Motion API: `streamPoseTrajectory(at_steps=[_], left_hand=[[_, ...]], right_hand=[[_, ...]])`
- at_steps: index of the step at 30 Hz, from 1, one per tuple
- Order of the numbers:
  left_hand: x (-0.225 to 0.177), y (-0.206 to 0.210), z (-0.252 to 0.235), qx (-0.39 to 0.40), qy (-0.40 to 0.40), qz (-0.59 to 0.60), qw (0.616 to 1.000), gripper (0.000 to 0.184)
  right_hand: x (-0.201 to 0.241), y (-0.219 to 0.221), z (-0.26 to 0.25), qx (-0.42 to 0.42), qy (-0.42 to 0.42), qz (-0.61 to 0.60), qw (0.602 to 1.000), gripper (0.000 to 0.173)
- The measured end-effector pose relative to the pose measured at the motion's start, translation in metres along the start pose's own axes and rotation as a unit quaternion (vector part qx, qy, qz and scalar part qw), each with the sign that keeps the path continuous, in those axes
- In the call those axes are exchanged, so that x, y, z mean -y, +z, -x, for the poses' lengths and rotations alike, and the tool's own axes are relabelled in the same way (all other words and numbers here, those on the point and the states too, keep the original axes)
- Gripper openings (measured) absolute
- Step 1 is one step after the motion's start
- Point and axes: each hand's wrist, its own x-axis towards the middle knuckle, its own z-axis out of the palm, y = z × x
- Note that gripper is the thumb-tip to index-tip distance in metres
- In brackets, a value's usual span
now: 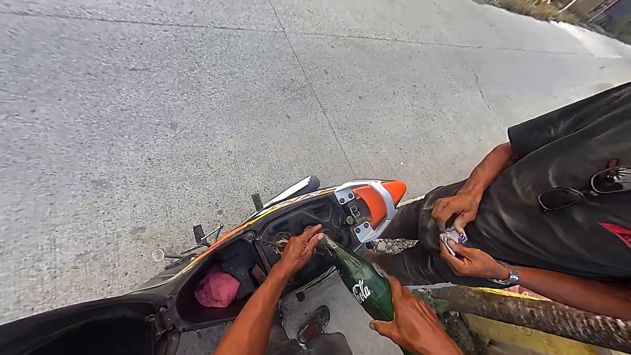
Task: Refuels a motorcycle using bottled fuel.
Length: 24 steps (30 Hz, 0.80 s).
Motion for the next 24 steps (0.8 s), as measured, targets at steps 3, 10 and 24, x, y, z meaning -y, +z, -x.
streamPoseTrajectory(at_steps=[3,10,24], left_hand=[[0.002,0.002,0.001,-0.002,0.004,-0.006,1.000,0.051],[0.005,-0.003,0.004,0.001,0.000,0.016,1.000,0.055],[0.018,0.002,-0.031,0.021,0.002,-0.245,0.969,0.069]], right_hand=[[0.028,-0.048,0.006,0.021,-0.010,0.099,0.995,0.109],[0.093,-0.108,0.004,0.002,-0.025,0.267,0.963,0.099],[0.169,-0.131,0.006,0.013,-0.024,0.401,0.916,0.060]])
